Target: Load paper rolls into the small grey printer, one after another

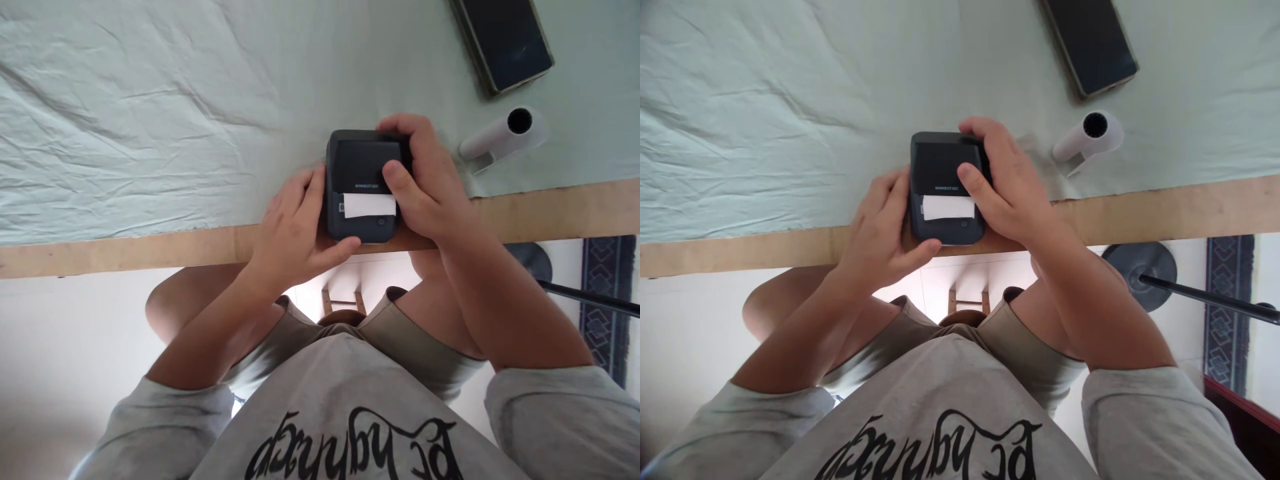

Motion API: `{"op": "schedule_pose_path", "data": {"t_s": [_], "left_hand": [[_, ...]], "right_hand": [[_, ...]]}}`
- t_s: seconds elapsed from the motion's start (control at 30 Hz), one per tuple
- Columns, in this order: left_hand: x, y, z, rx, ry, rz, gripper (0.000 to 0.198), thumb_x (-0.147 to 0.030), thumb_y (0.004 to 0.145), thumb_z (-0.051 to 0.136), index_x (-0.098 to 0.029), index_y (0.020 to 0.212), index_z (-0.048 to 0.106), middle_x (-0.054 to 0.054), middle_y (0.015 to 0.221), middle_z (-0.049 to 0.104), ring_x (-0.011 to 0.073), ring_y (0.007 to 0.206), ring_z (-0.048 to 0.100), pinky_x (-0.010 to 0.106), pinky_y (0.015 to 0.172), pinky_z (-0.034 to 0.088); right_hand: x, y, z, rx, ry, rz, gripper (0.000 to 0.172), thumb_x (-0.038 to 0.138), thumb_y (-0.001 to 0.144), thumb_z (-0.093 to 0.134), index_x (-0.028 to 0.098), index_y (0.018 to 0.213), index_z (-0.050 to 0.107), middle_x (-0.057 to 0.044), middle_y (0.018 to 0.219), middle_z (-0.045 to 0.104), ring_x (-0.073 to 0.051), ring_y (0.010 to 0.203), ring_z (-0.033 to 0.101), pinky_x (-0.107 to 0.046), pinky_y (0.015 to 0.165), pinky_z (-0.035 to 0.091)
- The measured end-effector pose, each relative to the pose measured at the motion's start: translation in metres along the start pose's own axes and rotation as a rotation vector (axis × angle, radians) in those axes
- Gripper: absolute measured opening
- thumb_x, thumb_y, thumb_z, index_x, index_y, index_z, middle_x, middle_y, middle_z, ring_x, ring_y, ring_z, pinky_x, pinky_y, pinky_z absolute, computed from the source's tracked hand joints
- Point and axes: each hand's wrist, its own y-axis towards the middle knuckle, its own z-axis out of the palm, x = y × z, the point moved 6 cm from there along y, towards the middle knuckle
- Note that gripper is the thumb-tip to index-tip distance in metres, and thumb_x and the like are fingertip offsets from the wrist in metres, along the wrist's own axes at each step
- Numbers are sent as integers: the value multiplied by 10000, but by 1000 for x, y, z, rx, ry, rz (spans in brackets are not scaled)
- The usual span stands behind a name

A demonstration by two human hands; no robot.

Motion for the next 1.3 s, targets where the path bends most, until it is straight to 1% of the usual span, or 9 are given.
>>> {"op": "schedule_pose_path", "data": {"t_s": [0.13, 0.3, 0.43, 0.53, 0.7, 0.87, 1.03, 1.2, 1.3], "left_hand": [[2, -6, 4, 10, 42, -5, 999, -809, 855, 586, -177, 1583, 324, 238, 1539, 477, 436, 1392, 514, 573, 1112, 459], [3, -5, 7, -14, 44, -30, 1048, -843, 807, 625, -202, 1581, 326, 223, 1558, 472, 446, 1421, 494, 577, 1138, 445], [3, -4, 7, -31, 56, -19, 1102, -835, 759, 690, -178, 1575, 351, 233, 1539, 485, 439, 1402, 511, 565, 1126, 473], [4, -3, 5, -62, 41, -20, 1087, -808, 735, 741, -219, 1573, 379, 200, 1490, 524, 412, 1364, 544, 548, 1118, 497], [6, -2, 0, -97, -8, -17, 1072, -822, 703, 756, -239, 1548, 444, 188, 1428, 535, 419, 1320, 561, 567, 1106, 513], [6, 1, -3, -114, -25, -29, 1028, -816, 677, 782, -256, 1495, 512, 161, 1368, 550, 398, 1287, 586, 544, 1098, 525], [4, 2, -5, -153, 16, -1, 1006, -848, 665, 763, -200, 1414, 587, 173, 1295, 597, 364, 1204, 641, 505, 1032, 569], [6, 2, -4, -140, 17, -15, 1001, -844, 647, 779, -235, 1416, 580, 164, 1328, 603, 366, 1225, 636, 513, 1046, 564], [6, 2, -3, -131, 6, -12, 1006, -842, 669, 764, -222, 1436, 566, 173, 1330, 604, 372, 1239, 627, 518, 1062, 552]], "right_hand": [[2, -5, -1, -61, -54, 17, 445, 590, 1016, 388, 327, 1347, 527, -83, 1310, 672, -311, 1166, 654, -541, 1039, 509], [1, -10, -3, -123, -62, 79, 448, 605, 1026, 345, 324, 1320, 530, -75, 1225, 726, -322, 1142, 683, -595, 1063, 453], [1, -10, -2, -118, -31, 71, 434, 610, 1025, 355, 311, 1295, 515, -72, 1228, 742, -314, 1184, 685, -565, 1040, 476], [2, -8, -3, -104, 16, 62, 429, 616, 1024, 371, 313, 1297, 504, -46, 1167, 756, -293, 1209, 684, -517, 1047, 500], [6, -6, -5, -101, 35, 29, 426, 626, 1019, 374, 331, 1300, 498, -9, 1013, 769, -278, 1083, 723, -488, 969, 535], [8, -6, -5, -68, 0, 59, 511, 690, 995, 360, 323, 1325, 491, -29, 1046, 778, -281, 1058, 730, -473, 993, 533], [6, -7, -4, -62, -16, 56, 545, 702, 992, 343, 322, 1358, 480, -37, 1055, 768, -279, 997, 734, -468, 969, 540], [3, -7, -3, -63, -18, 15, 534, 671, 996, 360, 307, 1369, 477, -47, 1061, 760, -291, 1016, 728, -506, 985, 536], [-2, -7, -3, -47, 17, 53, 562, 692, 961, 446, 310, 1373, 467, -47, 1062, 756, -295, 1029, 720, -513, 996, 538]]}}
